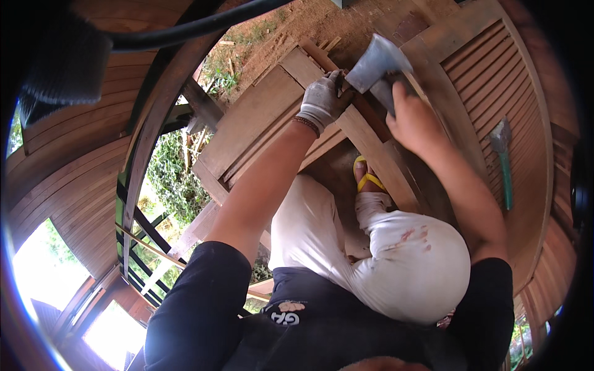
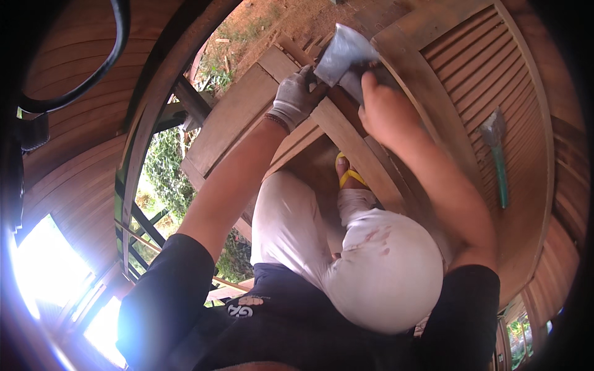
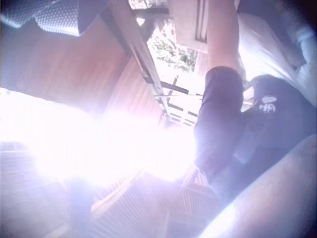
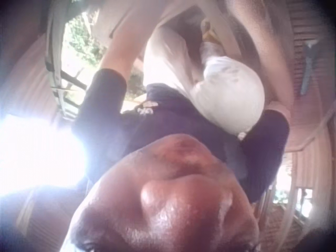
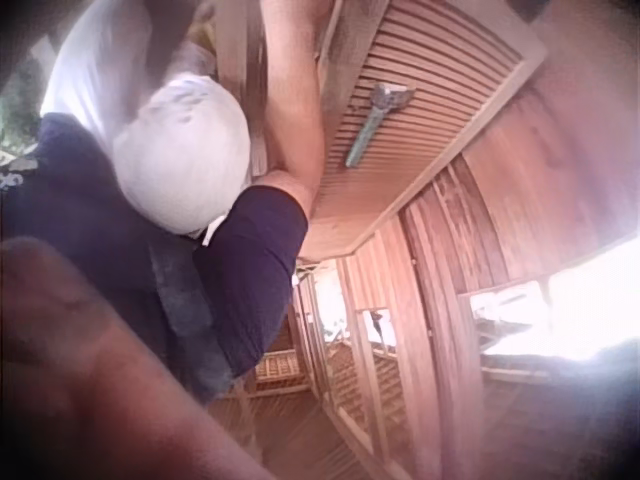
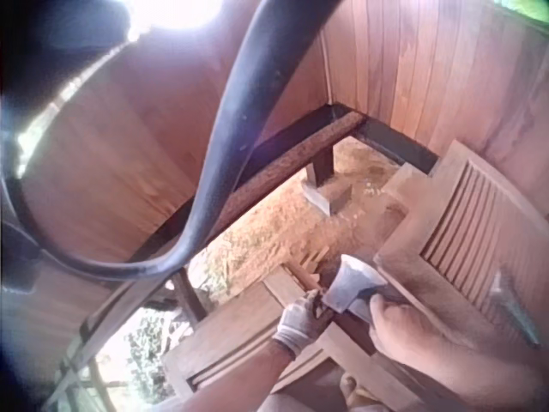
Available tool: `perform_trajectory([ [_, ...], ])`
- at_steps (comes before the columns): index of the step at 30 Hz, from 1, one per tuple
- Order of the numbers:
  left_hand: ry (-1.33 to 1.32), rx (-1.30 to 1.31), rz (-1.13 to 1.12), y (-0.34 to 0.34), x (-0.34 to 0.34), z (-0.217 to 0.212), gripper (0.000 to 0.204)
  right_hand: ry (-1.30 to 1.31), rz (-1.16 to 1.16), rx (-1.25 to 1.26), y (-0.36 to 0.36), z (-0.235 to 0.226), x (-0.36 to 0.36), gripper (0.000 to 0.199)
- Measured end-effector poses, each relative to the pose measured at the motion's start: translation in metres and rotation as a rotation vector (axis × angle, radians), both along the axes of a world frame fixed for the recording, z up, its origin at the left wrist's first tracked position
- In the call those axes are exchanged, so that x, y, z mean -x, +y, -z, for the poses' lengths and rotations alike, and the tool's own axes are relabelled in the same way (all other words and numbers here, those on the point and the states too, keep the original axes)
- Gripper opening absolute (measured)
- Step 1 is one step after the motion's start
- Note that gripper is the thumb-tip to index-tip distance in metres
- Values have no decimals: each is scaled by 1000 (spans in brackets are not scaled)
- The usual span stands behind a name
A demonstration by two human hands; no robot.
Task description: The person assembles a wooden slatted panel by positioning slats into a frame and securing them with a hammer. The person repeatedly aligns the slats and taps them into place.
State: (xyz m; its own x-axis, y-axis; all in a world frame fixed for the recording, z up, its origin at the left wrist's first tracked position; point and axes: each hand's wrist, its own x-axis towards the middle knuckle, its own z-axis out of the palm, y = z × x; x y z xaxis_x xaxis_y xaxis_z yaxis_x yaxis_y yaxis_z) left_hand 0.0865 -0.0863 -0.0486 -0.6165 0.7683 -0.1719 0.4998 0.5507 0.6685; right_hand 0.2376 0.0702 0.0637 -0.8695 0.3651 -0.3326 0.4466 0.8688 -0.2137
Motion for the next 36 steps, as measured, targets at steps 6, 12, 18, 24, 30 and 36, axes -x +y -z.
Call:
perform_trajectory([
  [6,94,-137,-40,-11,-5,10,40,1037,276,186,6,-69,23,34],
  [12,13,-183,-20,-3,-8,6,48,83,-55,-74,-2,15,-18,43],
  [18,35,-150,-62,-11,-7,8,45,1012,250,164,16,-67,21,45],
  [24,113,-206,-43,-13,-30,21,48,-12,56,95,-4,0,-1,34],
  [30,110,-190,-79,-13,-17,14,52,1054,306,244,5,-52,11,36],
  [36,10,-158,-84,-10,-5,9,57,99,54,84,-4,28,-2,43],
])
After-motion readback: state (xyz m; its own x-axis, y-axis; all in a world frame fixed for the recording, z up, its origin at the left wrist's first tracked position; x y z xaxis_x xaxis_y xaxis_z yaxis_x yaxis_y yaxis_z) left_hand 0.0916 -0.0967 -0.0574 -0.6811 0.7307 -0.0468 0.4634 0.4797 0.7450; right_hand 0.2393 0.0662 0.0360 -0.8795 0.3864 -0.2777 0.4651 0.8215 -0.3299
